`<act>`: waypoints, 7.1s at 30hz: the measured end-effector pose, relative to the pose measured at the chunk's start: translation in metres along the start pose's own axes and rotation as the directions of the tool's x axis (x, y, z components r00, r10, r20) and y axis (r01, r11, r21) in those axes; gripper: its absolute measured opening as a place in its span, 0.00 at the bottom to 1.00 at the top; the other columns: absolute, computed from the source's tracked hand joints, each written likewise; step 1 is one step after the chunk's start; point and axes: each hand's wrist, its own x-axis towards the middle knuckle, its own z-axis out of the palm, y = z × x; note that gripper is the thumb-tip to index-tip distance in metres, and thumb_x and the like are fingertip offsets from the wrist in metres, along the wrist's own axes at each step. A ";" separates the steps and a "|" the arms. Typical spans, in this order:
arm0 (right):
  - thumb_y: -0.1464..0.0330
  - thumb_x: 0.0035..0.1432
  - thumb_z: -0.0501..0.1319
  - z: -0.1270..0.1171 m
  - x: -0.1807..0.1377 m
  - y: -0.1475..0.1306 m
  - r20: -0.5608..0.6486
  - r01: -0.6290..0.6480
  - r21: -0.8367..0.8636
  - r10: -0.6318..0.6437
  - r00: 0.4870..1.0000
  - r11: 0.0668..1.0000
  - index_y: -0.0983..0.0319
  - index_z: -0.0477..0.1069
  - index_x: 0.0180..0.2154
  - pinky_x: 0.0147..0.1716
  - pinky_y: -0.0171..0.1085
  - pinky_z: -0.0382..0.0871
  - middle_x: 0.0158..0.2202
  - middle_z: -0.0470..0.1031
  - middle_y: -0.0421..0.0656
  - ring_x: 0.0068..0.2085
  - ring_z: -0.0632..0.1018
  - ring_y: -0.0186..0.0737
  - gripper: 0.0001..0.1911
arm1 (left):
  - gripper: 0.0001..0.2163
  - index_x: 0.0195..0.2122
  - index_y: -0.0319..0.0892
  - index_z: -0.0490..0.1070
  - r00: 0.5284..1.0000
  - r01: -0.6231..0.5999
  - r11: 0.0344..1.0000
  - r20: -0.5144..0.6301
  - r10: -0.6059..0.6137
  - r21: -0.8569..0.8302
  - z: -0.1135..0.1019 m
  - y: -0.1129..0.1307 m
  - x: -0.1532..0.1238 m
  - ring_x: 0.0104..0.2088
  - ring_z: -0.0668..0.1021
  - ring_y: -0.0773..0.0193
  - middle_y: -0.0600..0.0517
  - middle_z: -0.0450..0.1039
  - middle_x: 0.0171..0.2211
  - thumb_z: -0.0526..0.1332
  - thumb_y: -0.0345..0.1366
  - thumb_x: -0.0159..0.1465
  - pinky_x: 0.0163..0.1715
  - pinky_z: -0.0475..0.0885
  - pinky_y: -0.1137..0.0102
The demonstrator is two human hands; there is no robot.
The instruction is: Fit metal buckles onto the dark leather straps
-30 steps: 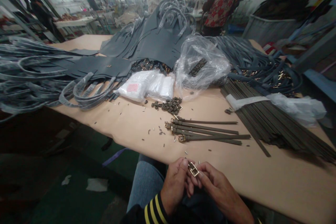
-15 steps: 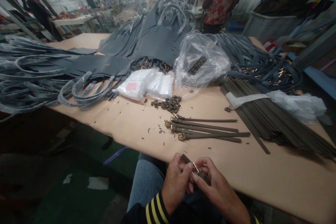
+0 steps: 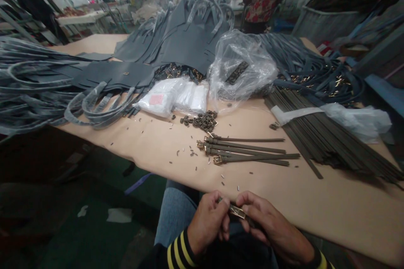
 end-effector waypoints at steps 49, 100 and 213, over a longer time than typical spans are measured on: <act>0.68 0.50 0.55 0.010 0.005 -0.002 -0.128 0.174 -0.323 -0.226 0.966 0.930 0.61 0.61 0.25 0.22 0.31 0.63 0.20 0.62 0.34 0.22 0.69 0.31 0.05 | 0.08 0.26 0.40 0.62 0.889 -0.320 0.815 -0.145 0.435 0.483 0.004 0.002 -0.018 0.26 0.67 0.67 0.53 0.62 0.25 0.50 0.35 0.60 0.27 0.65 0.73; 0.52 0.41 0.62 -0.003 0.010 0.012 0.061 0.074 0.065 -0.078 0.995 0.995 0.64 0.61 0.26 0.17 0.28 0.45 0.17 0.63 0.35 0.18 0.58 0.25 0.21 | 0.12 0.37 0.41 0.73 0.934 -0.255 0.958 0.288 0.210 0.130 -0.027 0.024 -0.017 0.23 0.72 0.70 0.51 0.66 0.28 0.55 0.41 0.58 0.29 0.67 0.72; 0.76 0.51 0.47 0.012 0.000 -0.044 0.099 0.195 -0.967 -0.467 0.879 0.163 0.60 0.57 0.28 0.21 0.33 0.56 0.22 0.70 0.40 0.23 0.72 0.37 0.06 | 0.12 0.28 0.38 0.61 0.975 -0.213 0.957 0.102 0.197 0.195 -0.010 0.028 -0.003 0.18 0.70 0.71 0.52 0.66 0.22 0.51 0.42 0.59 0.19 0.64 0.75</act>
